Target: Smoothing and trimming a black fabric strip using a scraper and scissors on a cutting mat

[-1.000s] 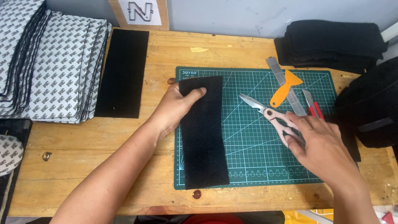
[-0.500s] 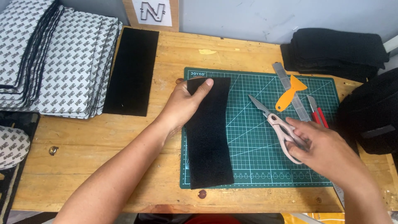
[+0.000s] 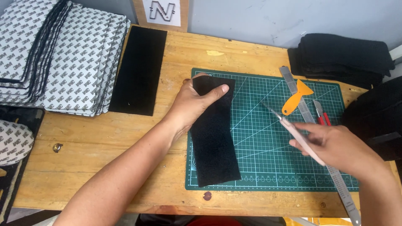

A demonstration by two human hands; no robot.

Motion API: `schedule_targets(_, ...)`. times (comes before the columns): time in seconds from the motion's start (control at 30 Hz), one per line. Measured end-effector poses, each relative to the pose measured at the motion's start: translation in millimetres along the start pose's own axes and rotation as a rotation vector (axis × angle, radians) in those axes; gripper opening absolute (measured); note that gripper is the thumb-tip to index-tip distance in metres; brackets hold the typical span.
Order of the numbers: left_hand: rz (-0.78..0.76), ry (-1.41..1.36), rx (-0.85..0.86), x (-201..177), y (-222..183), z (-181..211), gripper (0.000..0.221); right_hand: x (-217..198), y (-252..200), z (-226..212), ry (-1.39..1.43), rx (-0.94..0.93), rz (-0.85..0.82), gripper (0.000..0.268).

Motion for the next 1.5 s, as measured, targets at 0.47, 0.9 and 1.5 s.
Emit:
schedule_targets(0.47, 0.096, -0.103, 0.09, 2.3, -10.5, 4.4, 0.017, 33.8, 10.1, -101.6, 0.891, -1.107, -0.199, 0.072)
schedule_targets(0.9, 0.084, -0.098, 0.165, 9.3, -19.6, 10.7, 0.015, 56.5, 3.2, -113.4, 0.884, -1.192, -0.158, 0.05)
schedule_targets(1.5, 0.105, -0.004, 0.269, 11.3, -25.3, 15.1, 0.013, 58.6, 3.5, -113.3, 0.95, -1.143, -0.138, 0.052)
Point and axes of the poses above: each hand's wrist, its own y-axis towards the middle knuckle, its own x-axis out of the palm, z = x × y, the point moved 10 cm from there along y, towards the middle knuckle, and after that the axes turned 3 degrees about -x, right-handed, at the moved point
